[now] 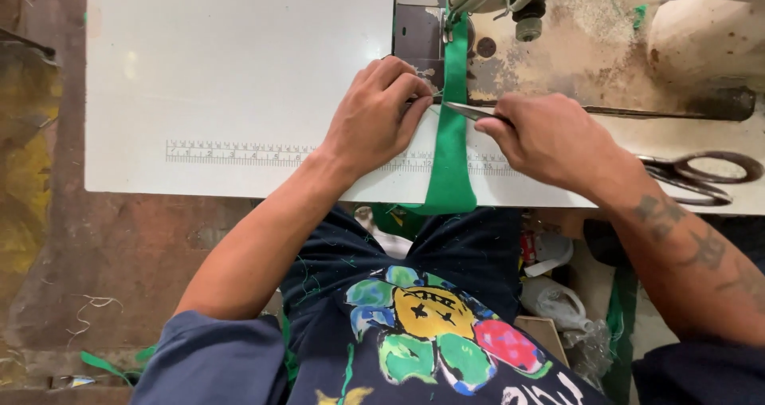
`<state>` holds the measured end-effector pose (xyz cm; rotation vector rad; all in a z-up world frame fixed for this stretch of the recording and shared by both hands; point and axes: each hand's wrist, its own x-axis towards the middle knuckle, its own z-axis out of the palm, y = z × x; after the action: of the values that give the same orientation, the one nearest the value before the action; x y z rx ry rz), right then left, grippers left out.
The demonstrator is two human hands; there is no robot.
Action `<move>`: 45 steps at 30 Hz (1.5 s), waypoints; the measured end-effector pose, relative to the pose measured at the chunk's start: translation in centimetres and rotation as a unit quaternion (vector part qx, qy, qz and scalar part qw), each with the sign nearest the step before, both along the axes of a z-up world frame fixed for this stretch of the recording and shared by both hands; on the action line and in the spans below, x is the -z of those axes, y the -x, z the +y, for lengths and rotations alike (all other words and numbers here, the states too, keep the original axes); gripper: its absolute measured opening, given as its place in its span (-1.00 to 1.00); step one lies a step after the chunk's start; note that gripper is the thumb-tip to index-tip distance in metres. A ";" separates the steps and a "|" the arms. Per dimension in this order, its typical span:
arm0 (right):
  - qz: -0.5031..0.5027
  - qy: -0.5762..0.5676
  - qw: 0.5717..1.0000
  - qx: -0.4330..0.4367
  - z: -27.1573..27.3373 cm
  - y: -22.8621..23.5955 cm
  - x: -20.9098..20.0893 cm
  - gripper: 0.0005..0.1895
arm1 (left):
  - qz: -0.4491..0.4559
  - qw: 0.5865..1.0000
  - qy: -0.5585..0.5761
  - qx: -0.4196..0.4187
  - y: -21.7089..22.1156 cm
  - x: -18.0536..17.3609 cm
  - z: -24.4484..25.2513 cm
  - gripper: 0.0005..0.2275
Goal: Sewing green fabric strips using an industrial sewing machine and trimming them with scissors.
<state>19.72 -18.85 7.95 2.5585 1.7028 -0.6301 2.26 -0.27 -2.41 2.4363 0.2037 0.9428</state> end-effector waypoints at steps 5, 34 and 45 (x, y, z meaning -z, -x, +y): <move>-0.001 0.002 0.999 0.048 1.9 0.8 -0.6 -0.56 | -0.011 1.000 0.020 -0.007 -0.1 -0.3 -0.2 -0.95; -0.079 -0.339 0.933 0.092 -6.5 1.4 2.2 -0.52 | 0.031 0.994 0.041 0.092 9.1 -4.7 -16.4 -0.72; 0.340 -0.346 0.838 0.249 -6.8 6.2 5.2 -0.71 | -0.007 0.938 0.324 -0.121 7.5 -2.7 -14.1 -0.65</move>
<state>13.53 -25.68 2.71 3.7006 1.5890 -1.2706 -5.29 -14.39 0.31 1.8150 0.7054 0.8228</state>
